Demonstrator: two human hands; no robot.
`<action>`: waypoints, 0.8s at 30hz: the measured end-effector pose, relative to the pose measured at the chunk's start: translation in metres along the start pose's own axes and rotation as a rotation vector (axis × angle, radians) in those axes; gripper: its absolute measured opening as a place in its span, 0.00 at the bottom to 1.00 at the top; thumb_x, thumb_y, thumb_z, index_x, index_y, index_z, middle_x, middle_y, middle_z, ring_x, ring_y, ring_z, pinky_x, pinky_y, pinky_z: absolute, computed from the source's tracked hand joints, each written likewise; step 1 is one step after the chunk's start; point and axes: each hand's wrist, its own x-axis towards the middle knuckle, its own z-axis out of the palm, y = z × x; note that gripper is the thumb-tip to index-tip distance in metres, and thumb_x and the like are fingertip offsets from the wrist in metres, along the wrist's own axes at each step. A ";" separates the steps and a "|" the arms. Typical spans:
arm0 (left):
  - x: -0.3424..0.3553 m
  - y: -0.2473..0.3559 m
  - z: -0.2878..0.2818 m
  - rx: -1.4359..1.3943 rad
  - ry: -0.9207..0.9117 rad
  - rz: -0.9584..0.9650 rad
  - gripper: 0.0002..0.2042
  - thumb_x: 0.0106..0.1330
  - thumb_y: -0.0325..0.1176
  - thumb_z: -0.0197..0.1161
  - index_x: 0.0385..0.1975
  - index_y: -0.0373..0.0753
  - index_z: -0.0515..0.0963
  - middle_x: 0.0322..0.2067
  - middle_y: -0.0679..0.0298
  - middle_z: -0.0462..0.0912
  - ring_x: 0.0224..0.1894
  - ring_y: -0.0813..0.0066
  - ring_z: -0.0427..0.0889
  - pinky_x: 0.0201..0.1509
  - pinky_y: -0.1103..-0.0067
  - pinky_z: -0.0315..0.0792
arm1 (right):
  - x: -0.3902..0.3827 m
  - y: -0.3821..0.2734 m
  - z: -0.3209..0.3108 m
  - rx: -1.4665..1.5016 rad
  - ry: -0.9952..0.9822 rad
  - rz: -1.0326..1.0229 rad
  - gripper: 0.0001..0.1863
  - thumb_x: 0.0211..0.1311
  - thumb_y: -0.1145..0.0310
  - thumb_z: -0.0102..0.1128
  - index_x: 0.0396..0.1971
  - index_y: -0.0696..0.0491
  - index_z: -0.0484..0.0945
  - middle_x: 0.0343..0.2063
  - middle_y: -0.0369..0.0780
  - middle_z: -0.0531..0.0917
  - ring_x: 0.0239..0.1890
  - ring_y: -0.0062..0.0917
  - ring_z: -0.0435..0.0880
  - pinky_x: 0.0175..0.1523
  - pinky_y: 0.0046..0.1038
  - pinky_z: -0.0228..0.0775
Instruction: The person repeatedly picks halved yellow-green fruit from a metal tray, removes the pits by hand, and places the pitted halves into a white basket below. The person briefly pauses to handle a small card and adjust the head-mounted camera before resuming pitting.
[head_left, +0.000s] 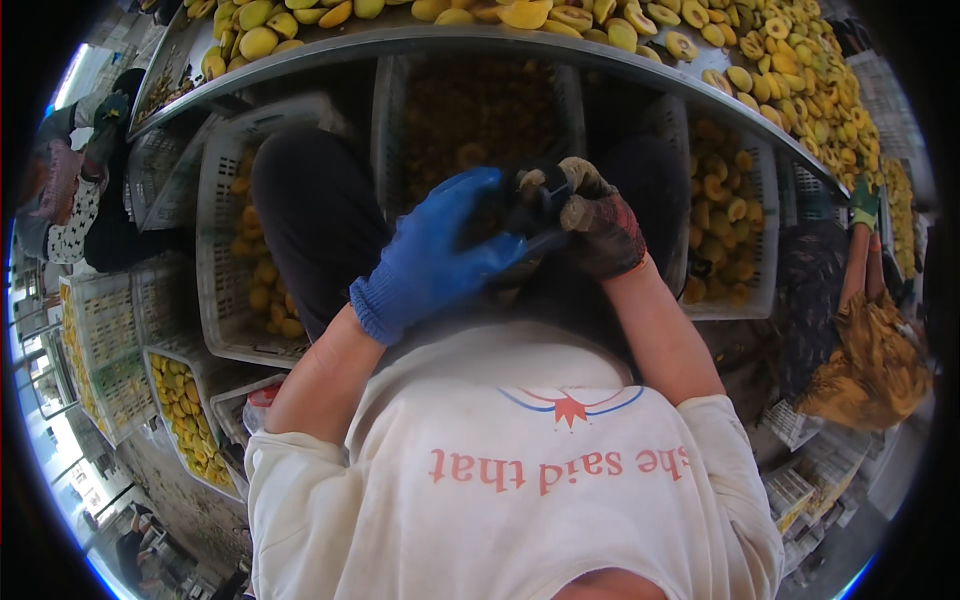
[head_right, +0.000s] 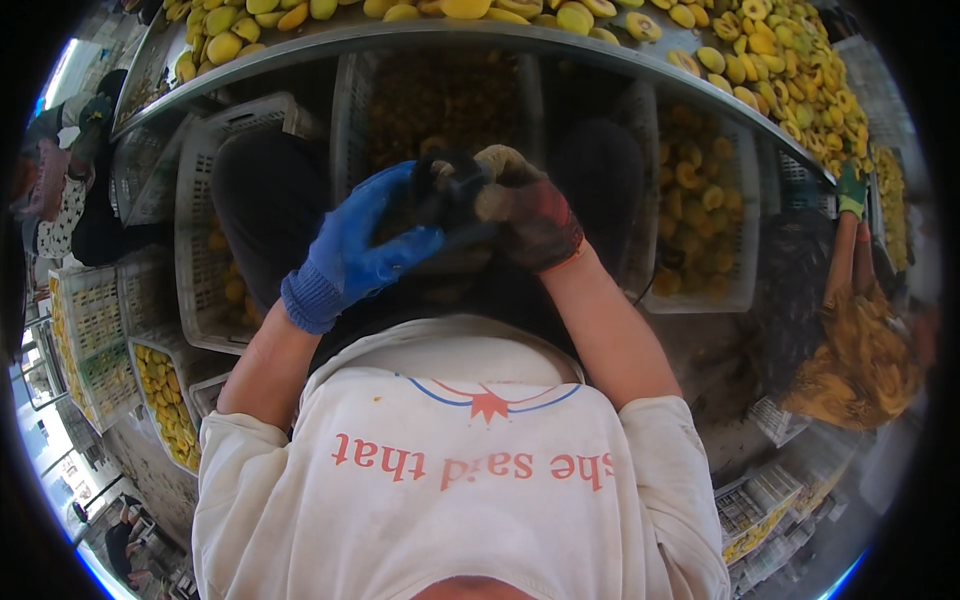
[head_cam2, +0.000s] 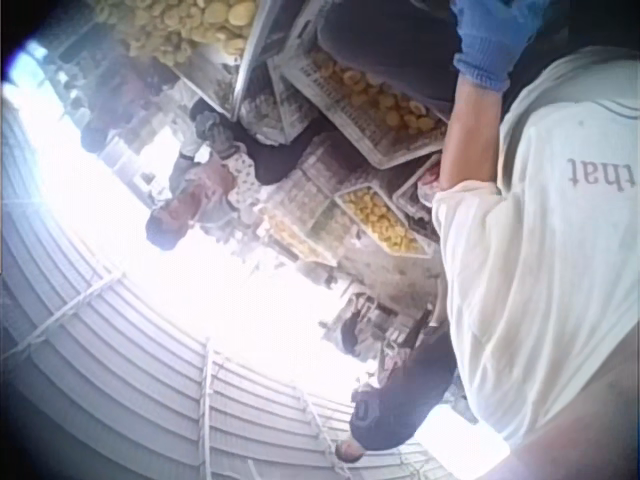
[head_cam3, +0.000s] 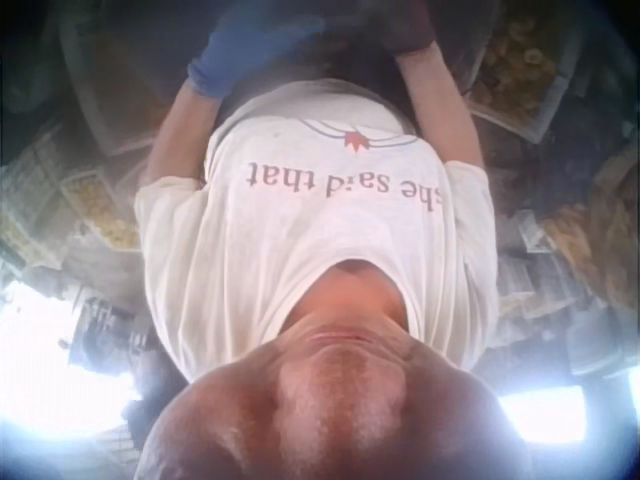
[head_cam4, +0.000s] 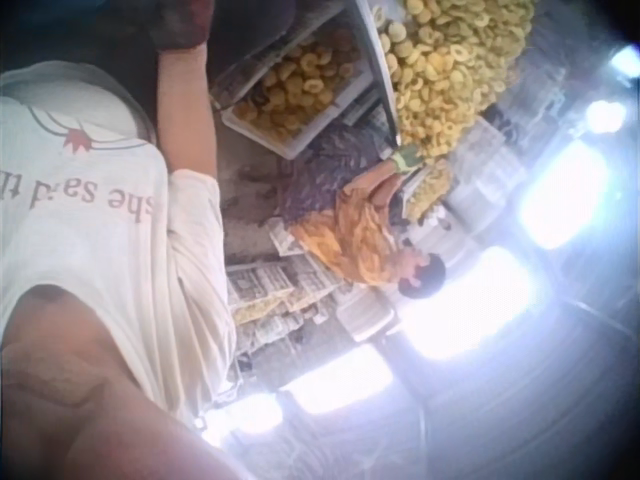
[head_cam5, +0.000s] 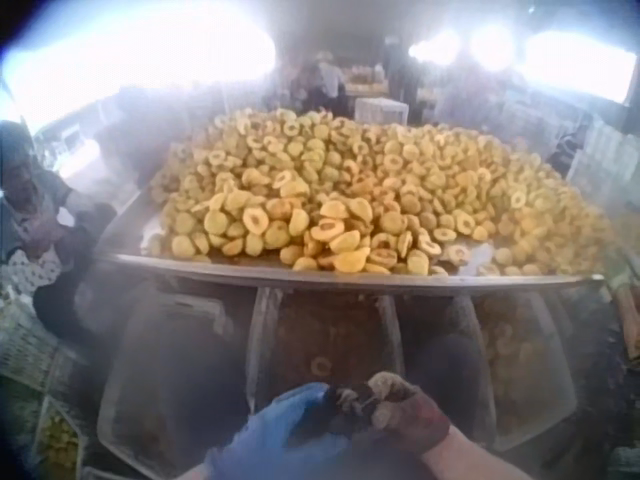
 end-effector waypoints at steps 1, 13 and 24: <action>0.004 0.001 0.001 -0.103 -0.004 -0.108 0.28 0.67 0.29 0.68 0.67 0.33 0.69 0.58 0.59 0.80 0.55 0.75 0.80 0.61 0.78 0.73 | 0.000 0.000 0.001 -0.019 -0.027 -0.010 0.13 0.55 0.74 0.70 0.41 0.53 0.83 0.50 0.43 0.85 0.55 0.33 0.82 0.61 0.36 0.75; 0.020 -0.007 -0.012 -0.406 0.029 -0.326 0.16 0.67 0.25 0.66 0.54 0.31 0.79 0.41 0.64 0.87 0.41 0.80 0.83 0.48 0.83 0.77 | 0.003 -0.008 0.005 -0.271 -0.109 0.016 0.17 0.53 0.67 0.75 0.44 0.54 0.84 0.54 0.41 0.81 0.55 0.30 0.80 0.62 0.32 0.73; 0.000 0.006 -0.018 -0.047 0.180 0.031 0.17 0.70 0.28 0.64 0.58 0.34 0.78 0.40 0.62 0.86 0.37 0.82 0.81 0.43 0.82 0.76 | -0.009 0.003 0.006 -0.122 -0.037 0.043 0.28 0.46 0.86 0.59 0.52 0.55 0.81 0.60 0.46 0.79 0.61 0.35 0.79 0.65 0.34 0.74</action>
